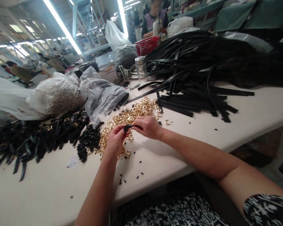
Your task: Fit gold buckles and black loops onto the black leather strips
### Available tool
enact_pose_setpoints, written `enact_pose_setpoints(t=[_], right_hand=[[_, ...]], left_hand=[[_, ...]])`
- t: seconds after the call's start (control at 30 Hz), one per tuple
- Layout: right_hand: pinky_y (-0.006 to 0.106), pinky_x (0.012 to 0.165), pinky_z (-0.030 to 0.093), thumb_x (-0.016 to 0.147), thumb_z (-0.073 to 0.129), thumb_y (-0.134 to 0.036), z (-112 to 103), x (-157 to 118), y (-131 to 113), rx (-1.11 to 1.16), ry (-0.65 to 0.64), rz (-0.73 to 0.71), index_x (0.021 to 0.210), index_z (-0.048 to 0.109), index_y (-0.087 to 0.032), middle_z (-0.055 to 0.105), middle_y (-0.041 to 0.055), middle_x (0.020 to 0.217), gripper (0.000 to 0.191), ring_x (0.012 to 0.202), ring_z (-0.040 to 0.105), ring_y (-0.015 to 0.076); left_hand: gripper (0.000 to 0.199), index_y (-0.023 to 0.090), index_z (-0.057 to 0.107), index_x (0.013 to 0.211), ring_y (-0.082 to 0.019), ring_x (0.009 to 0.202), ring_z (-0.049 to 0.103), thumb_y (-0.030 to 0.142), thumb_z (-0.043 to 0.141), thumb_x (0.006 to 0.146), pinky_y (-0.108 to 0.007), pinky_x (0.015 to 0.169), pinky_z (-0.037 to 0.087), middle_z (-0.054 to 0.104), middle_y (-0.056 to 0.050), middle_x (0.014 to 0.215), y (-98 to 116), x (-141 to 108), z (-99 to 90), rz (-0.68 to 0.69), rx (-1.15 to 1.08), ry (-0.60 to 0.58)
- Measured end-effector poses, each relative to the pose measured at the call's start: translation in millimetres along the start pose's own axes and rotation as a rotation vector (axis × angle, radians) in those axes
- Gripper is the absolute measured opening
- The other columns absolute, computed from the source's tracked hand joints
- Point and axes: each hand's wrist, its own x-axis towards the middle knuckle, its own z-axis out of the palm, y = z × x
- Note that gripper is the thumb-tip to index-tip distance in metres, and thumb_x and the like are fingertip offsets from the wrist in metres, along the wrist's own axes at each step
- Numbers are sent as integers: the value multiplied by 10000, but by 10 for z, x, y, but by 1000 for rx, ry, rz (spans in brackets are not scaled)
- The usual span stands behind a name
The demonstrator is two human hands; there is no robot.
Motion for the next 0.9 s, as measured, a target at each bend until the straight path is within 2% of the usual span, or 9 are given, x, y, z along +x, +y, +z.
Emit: enact_pose_setpoints(t=[0.23, 0.47, 0.67, 0.73, 0.8, 0.9], right_hand=[[221, 573, 332, 944, 504, -340, 52, -27, 9, 3, -54, -22, 833, 648, -177, 633, 13, 759, 244, 664, 559, 107], [222, 559, 320, 946, 502, -326, 43, -23, 28, -41, -57, -59, 815, 642, -176, 635, 6, 740, 243, 655, 557, 105], [233, 546, 311, 958, 467, -334, 80, -37, 12, -69, -82, -97, 790, 639, -177, 637, 9, 744, 287, 631, 546, 106], [228, 569, 342, 956, 480, -343, 86, -37, 11, -23, -83, -59, 843, 645, -170, 660, 20, 790, 265, 677, 576, 113], [228, 612, 379, 954, 490, -355, 77, -29, 3, 30, -101, 3, 988, 642, -164, 685, 35, 867, 246, 741, 606, 125], [245, 656, 407, 956, 486, -373, 47, -9, -36, 45, -170, 116, 1250, 542, -152, 706, 53, 927, 372, 780, 625, 144]], left_hand=[[306, 162, 671, 798, -76, 568, 616, 249, 849, 565, -176, 561, 495, 688, -5, 717, -9, 33, -36, -21, -27, 20], [276, 157, 707, 872, -120, 715, 670, 285, 812, 650, -236, 698, 539, 726, -41, 850, 36, 1, -150, 16, 60, -46], [261, 152, 722, 824, -111, 660, 654, 272, 828, 619, -236, 673, 532, 722, -35, 800, 21, -1, -159, -96, 72, -91], [257, 158, 721, 829, -108, 664, 651, 272, 825, 624, -234, 674, 527, 721, -31, 802, 6, 3, -140, -41, 81, -67], [250, 164, 718, 835, -100, 662, 646, 270, 820, 633, -229, 675, 521, 719, -24, 800, -8, 5, -121, 36, 93, -47], [249, 168, 710, 835, -98, 644, 638, 270, 818, 636, -234, 663, 517, 712, -17, 781, -39, -1, -83, 73, 118, -52]])
